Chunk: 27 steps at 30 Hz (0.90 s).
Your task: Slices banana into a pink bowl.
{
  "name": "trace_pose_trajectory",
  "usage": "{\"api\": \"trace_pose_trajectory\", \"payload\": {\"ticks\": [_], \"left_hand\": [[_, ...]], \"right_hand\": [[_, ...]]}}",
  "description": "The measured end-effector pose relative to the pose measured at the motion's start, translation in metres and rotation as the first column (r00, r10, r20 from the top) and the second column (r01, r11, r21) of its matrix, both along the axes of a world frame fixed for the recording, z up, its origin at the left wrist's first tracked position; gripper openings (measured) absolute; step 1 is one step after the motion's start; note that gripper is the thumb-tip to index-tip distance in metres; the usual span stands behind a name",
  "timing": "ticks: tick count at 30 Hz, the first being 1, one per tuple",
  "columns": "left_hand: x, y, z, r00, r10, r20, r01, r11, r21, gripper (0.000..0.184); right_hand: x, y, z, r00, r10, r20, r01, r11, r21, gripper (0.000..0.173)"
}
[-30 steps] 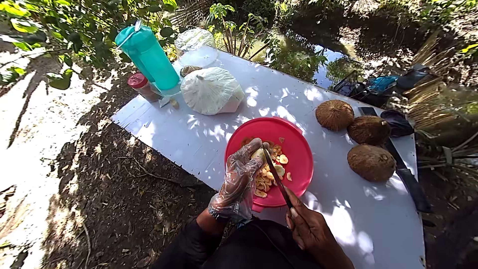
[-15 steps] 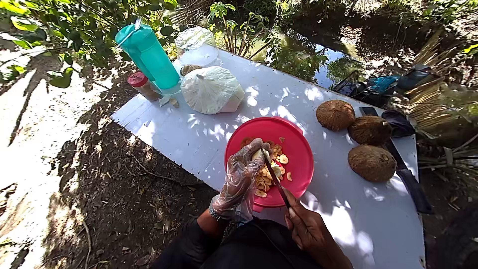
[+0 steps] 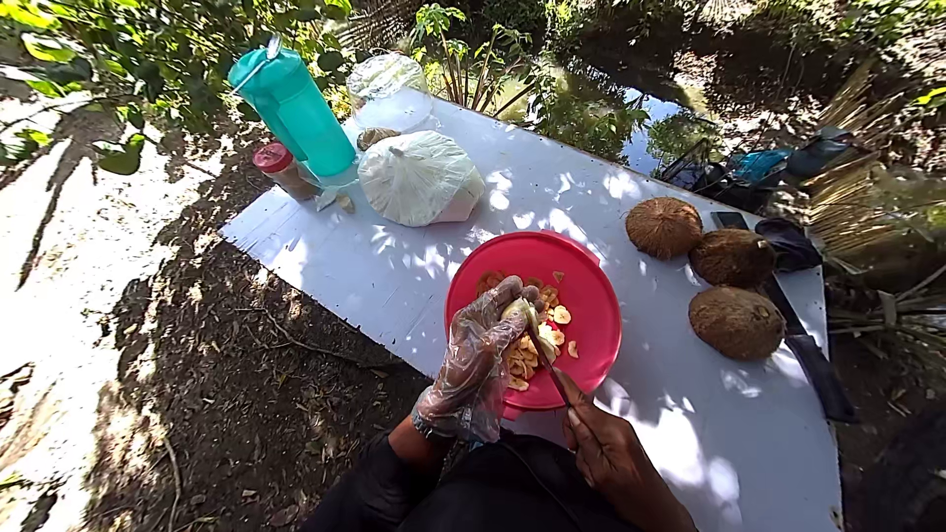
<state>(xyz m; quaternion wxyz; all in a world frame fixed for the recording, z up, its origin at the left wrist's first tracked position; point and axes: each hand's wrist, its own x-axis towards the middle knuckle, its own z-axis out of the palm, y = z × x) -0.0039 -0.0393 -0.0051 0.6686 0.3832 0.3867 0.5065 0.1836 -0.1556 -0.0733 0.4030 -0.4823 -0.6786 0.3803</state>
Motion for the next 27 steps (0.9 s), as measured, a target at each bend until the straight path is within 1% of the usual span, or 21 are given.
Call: {"api": "trace_pose_trajectory", "payload": {"ticks": [3,5,8,14,18,20,27], "left_hand": [[-0.0028,0.0017,0.0002,1.0,0.001,0.006,-0.001,1.0,-0.004,0.044],[-0.0046,0.0024,-0.0013,1.0,0.024,-0.019,-0.025,1.0,-0.01,0.044],[-0.0042,0.0035,-0.0029,0.999,0.035,-0.019,-0.035,0.999,-0.012,0.045],[-0.0043,0.0027,-0.0017,0.999,0.01,-0.031,-0.008,0.998,0.056,0.044],[-0.0052,0.0036,-0.0037,0.998,0.053,-0.041,-0.052,0.998,0.026,0.043],[-0.0051,0.004,-0.0057,0.999,0.046,-0.02,-0.045,0.999,0.016,0.044],[-0.0016,0.0008,-0.0012,0.999,0.033,-0.028,-0.03,0.996,0.083,0.042]], "right_hand": [[-0.0008,-0.0004,0.0029,0.992,0.012,-0.124,-0.011,1.0,0.004,0.047],[-0.0008,-0.0011,0.0073,0.988,0.017,-0.152,-0.015,1.0,0.013,0.048],[0.0011,-0.0019,0.0086,0.988,0.038,-0.152,-0.033,0.999,0.03,0.047],[-0.0005,-0.0025,0.004,0.986,0.048,-0.158,-0.049,0.999,-0.002,0.047],[-0.0005,-0.0028,0.0079,0.988,0.02,-0.154,-0.015,0.999,0.034,0.047],[-0.0003,-0.0029,0.0073,0.987,0.033,-0.16,-0.03,0.999,0.023,0.046],[-0.0023,-0.0033,0.0042,0.988,0.04,-0.15,-0.044,0.999,-0.023,0.046]]}}
